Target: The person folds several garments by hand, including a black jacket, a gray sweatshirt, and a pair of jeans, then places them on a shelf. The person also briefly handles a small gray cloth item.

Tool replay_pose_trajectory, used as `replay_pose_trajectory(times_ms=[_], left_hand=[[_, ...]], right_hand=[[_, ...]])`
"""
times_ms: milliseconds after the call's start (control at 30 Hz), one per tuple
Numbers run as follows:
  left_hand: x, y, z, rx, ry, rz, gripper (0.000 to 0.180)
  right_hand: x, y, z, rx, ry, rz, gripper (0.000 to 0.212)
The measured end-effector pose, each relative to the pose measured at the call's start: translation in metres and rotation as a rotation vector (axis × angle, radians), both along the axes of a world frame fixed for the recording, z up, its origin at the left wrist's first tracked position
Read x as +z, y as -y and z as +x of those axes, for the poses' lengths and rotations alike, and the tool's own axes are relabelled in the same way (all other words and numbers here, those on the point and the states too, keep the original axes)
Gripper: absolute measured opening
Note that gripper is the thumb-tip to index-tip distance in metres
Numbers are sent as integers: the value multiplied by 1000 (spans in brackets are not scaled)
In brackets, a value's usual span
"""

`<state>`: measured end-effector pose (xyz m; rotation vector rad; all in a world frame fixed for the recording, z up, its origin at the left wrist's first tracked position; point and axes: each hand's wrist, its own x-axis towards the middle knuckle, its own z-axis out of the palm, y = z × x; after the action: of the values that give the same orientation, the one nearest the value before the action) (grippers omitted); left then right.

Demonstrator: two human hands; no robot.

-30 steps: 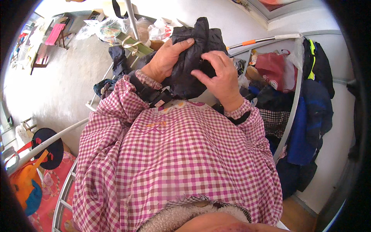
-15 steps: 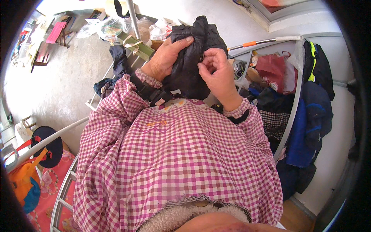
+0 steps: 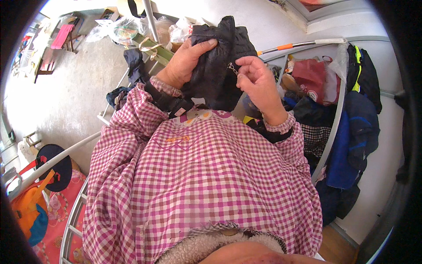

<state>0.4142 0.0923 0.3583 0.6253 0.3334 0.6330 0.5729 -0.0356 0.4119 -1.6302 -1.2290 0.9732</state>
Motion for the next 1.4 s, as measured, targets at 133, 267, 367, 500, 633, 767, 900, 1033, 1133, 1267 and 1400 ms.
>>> replay_pose_trajectory(times_ms=[133,267,367,500,633,767,900,1033,1133,1267,1400], left_hand=[[-2,2,-2,-6,-2,5,25],[-6,5,-1,-26,-38,-18,25],[-8,8,0,-26,-26,11,25],[-9,11,-3,-36,15,-4,25],[-8,13,-5,-55,15,2,24],[-8,16,-6,-55,28,-6,24],[-8,21,-7,-65,1,21,27],[-6,25,-7,-54,16,4,25],[-2,27,-8,-72,-13,19,30],[1,30,-13,-113,-175,441,44],[-7,28,-14,-201,-405,637,54]], right_hand=[[-4,5,4,54,239,-26,16],[-12,6,7,110,302,3,12],[-15,6,6,137,252,-48,10],[-19,9,1,45,-15,-49,13],[-27,11,-6,26,-86,-4,18],[-33,12,-10,43,4,110,24],[-30,15,-9,57,359,267,25],[-22,14,-4,143,739,462,19],[-17,12,0,188,805,490,17],[-13,11,5,182,914,499,13],[-10,11,8,174,935,442,13]])
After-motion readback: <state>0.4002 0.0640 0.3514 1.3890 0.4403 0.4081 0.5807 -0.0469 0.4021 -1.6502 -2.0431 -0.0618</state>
